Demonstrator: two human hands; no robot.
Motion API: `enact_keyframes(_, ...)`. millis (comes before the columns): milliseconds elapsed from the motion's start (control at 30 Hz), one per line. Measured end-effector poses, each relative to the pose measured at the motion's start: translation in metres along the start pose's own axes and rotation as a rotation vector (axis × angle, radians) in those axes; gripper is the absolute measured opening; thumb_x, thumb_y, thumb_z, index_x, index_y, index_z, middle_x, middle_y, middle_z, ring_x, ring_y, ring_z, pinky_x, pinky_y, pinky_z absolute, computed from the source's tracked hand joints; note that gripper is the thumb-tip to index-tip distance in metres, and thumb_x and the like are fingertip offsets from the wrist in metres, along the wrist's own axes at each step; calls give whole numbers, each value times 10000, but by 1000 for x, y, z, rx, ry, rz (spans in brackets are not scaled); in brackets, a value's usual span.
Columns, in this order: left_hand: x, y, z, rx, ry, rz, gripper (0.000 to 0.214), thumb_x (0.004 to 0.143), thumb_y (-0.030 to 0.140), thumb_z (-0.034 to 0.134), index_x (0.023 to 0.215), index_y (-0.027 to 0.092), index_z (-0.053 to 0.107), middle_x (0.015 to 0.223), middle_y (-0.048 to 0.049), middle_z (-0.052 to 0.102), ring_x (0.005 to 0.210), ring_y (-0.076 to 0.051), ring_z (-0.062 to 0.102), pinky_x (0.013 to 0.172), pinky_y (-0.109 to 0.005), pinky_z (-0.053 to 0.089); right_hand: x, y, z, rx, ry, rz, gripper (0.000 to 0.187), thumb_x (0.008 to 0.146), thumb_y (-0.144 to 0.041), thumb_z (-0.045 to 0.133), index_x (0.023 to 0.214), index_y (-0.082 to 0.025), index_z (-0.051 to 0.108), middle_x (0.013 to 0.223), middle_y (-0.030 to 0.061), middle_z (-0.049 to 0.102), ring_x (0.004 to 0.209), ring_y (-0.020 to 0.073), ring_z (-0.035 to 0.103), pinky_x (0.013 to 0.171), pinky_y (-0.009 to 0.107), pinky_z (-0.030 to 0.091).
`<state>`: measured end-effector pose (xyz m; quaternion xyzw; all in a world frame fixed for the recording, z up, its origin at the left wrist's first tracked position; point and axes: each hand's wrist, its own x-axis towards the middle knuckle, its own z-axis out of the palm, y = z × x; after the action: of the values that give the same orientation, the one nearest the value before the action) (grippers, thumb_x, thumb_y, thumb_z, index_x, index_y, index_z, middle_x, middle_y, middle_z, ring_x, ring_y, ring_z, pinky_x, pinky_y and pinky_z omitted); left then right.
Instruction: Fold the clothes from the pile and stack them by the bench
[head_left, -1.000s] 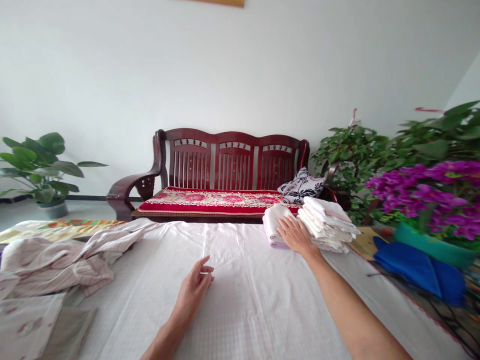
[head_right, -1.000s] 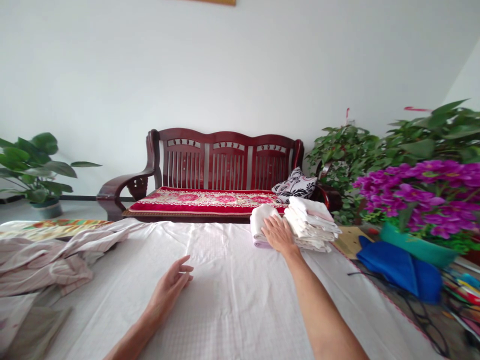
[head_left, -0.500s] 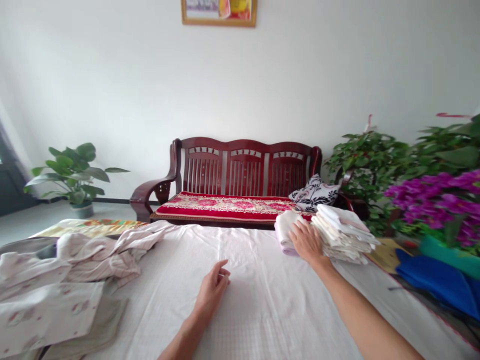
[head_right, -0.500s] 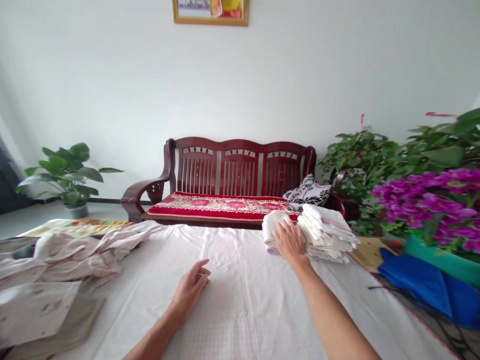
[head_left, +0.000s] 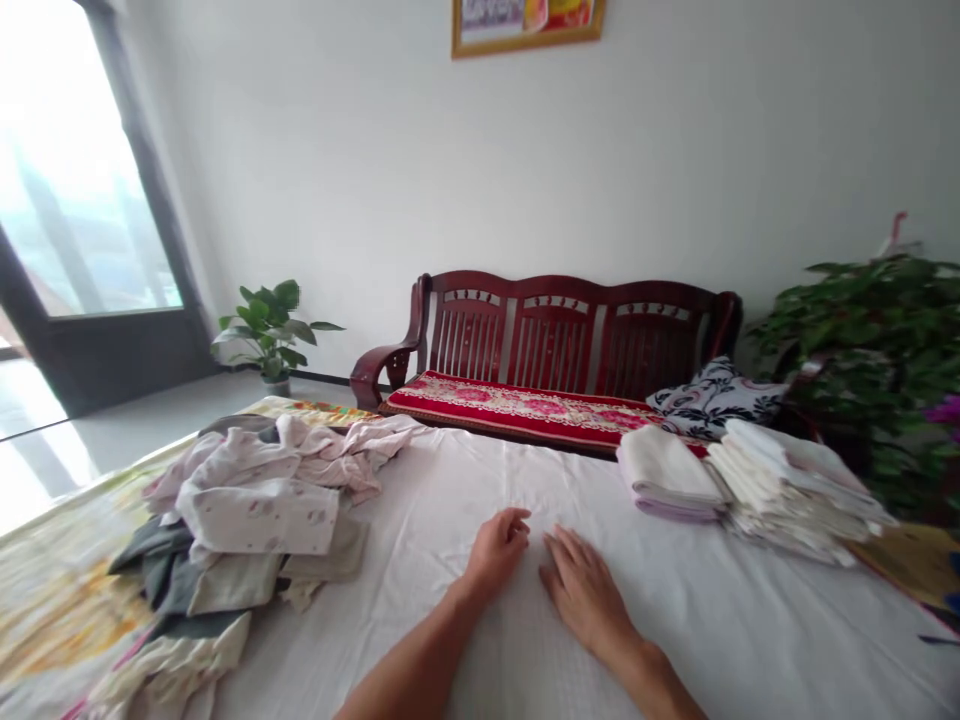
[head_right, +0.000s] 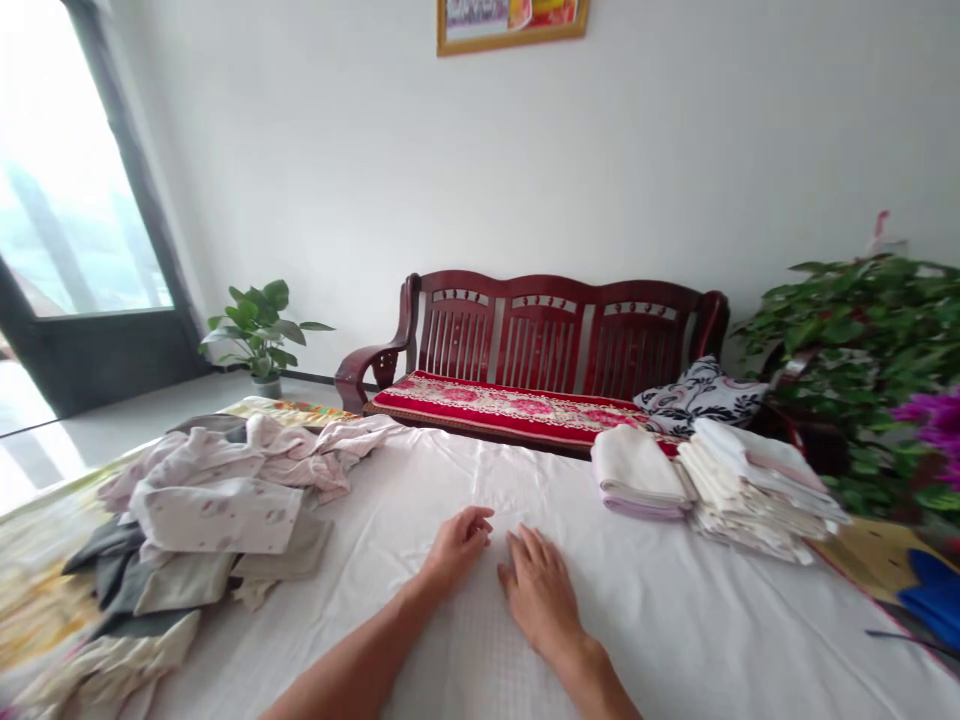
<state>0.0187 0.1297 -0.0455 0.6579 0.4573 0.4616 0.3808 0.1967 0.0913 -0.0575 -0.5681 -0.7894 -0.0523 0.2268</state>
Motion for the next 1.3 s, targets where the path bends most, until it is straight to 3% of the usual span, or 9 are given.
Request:
enact_keyframes(267,-24,1,-30,111,-83,75,413,723,111,542,1097,150,714,965,-72,729,858,-189,659,805,-301,516,-6,4,-1,-8,47,-44,431,919,-325,466,1303,-255,649,1411,98,595,1327,304,521,1091,498,432)
enact_keyframes(367,-23,-7,-51,112,-21,36,388,760,125,533,1105,157,708,939,-52,734,801,-167,663,774,-287,525,-5,5,-1,-9,57,-56,432,921,-340,460,1296,-243,651,1387,105,613,1306,298,540,1075,504,450)
enact_keyframes(533,-13,-1,-109,233,390,88,349,851,121,466,1112,176,690,1047,-68,726,949,-174,676,913,-318,515,-6,6,-2,-53,55,-98,452,950,-371,415,1310,-209,636,1377,111,621,1292,288,551,1063,492,465)
enact_keyframes(733,-19,51,-203,669,993,98,362,861,166,530,1192,222,667,1240,-80,656,1205,-260,556,1097,-435,377,-7,9,3,-74,80,-114,451,958,-369,406,1301,-193,639,1368,121,624,1287,285,556,1060,484,472)
enact_keyframes(833,-33,74,-243,752,1272,18,385,867,231,570,1247,243,634,1334,-84,600,1302,-281,477,1144,-480,298,-7,10,5,-75,94,-125,443,955,-367,416,1300,-196,637,1372,119,620,1290,282,553,1065,477,469)
enact_keyframes(933,-50,85,-273,772,1425,-129,435,860,289,592,1295,270,592,1444,-90,505,1371,-331,391,1141,-571,245,-7,11,5,-73,98,-124,441,955,-367,425,1301,-193,635,1376,122,616,1289,283,552,1063,475,471)
enact_keyframes(1100,-69,80,-302,697,1489,-371,533,823,338,620,1349,295,548,1487,-103,445,1343,-397,397,1074,-627,307,-7,9,2,-77,68,-108,444,955,-351,427,1311,-180,628,1377,127,614,1287,286,551,1062,483,470)
enact_keyframes(1200,-74,65,-314,650,1345,-522,592,779,327,652,1359,276,541,1442,-122,487,1269,-405,468,1010,-581,405,-7,7,0,-74,70,-105,434,955,-347,432,1311,-194,627,1375,121,616,1287,283,550,1057,482,472)
enact_keyframes(1300,-79,50,-325,659,1205,-524,579,735,261,658,1309,222,588,1272,-138,593,1203,-394,516,985,-546,432,-8,6,-1,-67,76,-108,422,955,-343,443,1307,-203,628,1372,118,618,1287,279,551,1056,478,475)
